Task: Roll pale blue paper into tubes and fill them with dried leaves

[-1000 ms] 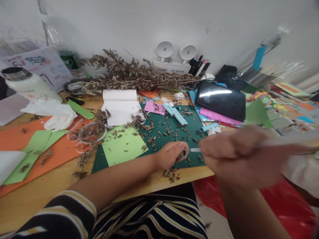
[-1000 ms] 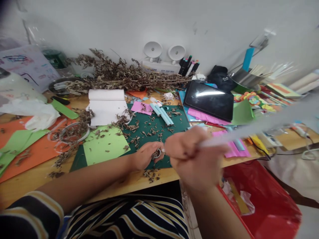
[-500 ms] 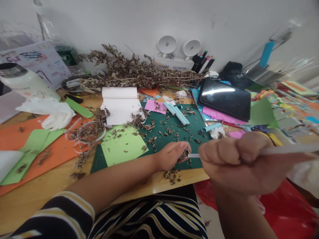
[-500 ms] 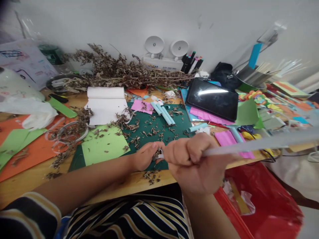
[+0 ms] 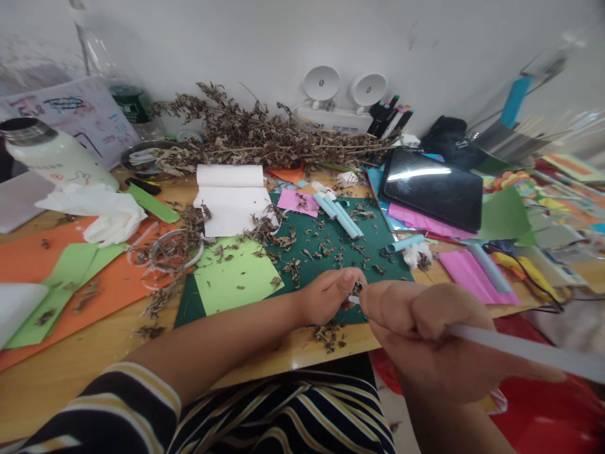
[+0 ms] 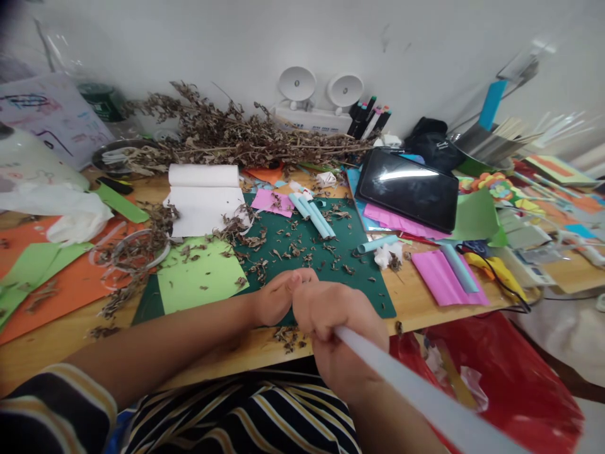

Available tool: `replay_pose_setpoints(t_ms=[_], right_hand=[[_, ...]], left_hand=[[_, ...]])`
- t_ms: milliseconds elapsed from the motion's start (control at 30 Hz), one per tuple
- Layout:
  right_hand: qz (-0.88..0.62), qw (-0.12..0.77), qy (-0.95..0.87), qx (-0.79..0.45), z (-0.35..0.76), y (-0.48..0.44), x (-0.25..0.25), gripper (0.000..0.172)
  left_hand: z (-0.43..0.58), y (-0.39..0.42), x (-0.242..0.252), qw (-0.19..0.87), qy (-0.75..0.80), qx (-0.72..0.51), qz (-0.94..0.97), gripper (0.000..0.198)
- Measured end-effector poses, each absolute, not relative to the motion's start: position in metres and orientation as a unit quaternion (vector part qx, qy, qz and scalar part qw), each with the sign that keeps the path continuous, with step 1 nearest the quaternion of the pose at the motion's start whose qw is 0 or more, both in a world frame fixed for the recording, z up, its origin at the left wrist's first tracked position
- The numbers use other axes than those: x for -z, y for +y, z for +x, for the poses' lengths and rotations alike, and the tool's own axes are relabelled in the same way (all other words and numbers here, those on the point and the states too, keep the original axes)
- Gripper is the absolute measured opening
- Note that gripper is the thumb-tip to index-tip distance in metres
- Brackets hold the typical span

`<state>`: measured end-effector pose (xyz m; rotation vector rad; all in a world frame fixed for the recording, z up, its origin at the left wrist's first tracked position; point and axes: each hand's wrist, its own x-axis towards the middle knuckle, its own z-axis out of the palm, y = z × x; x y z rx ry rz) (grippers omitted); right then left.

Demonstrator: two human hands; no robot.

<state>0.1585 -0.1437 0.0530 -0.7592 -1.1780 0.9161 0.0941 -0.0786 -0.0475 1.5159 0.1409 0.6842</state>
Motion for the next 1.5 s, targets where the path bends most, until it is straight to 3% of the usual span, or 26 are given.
replay_pose_setpoints(t_ms=[233,367,433,533,600,667,800,1100,1367,1500], right_hand=[[-0.336,0.688,-0.483,-0.424,0.177,-0.157,-0.052,0.045],[-0.434,0.670,-0.554,-0.237,0.199,-0.170,-0.043,0.019],[-0.505,0.613,-0.586,-0.161,0.203,-0.171,-0.033,0.014],[-0.601,0.456,-0.649,-0.103,0.199,-0.166,-0.013,0.030],[-0.639,0.362,-0.678,-0.022,0.194,-0.162,-0.002,0.023],[-0.642,0.333,-0.690,0.040,0.191,-0.160,0.004,0.012],[-0.627,0.360,-0.691,0.008,0.193,-0.160,0.005,0.006],[-0.628,0.495,-0.553,-0.235,0.195,-0.159,0.014,0.031],[-0.561,0.558,-0.534,-0.297,0.197,-0.161,0.018,0.037],[-0.462,0.666,-0.455,-0.368,0.200,-0.161,0.011,0.019]], left_hand=[[0.094,-0.077,0.045,0.686,0.071,-0.268,0.672,0.056],[0.091,-0.074,0.040,0.686,0.062,-0.226,0.689,0.062],[0.090,-0.073,0.037,0.678,0.055,-0.216,0.701,0.065],[0.089,-0.072,0.035,0.669,0.053,-0.230,0.705,0.066],[0.089,-0.073,0.034,0.666,0.056,-0.244,0.703,0.065],[0.089,-0.074,0.035,0.663,0.061,-0.250,0.702,0.064],[0.091,-0.074,0.037,0.648,0.038,-0.247,0.719,0.064],[0.088,-0.074,0.036,0.670,0.041,-0.220,0.707,0.070],[0.092,-0.077,0.035,0.713,0.090,-0.203,0.665,0.034],[0.093,-0.079,0.035,0.725,0.088,-0.209,0.651,0.022]])
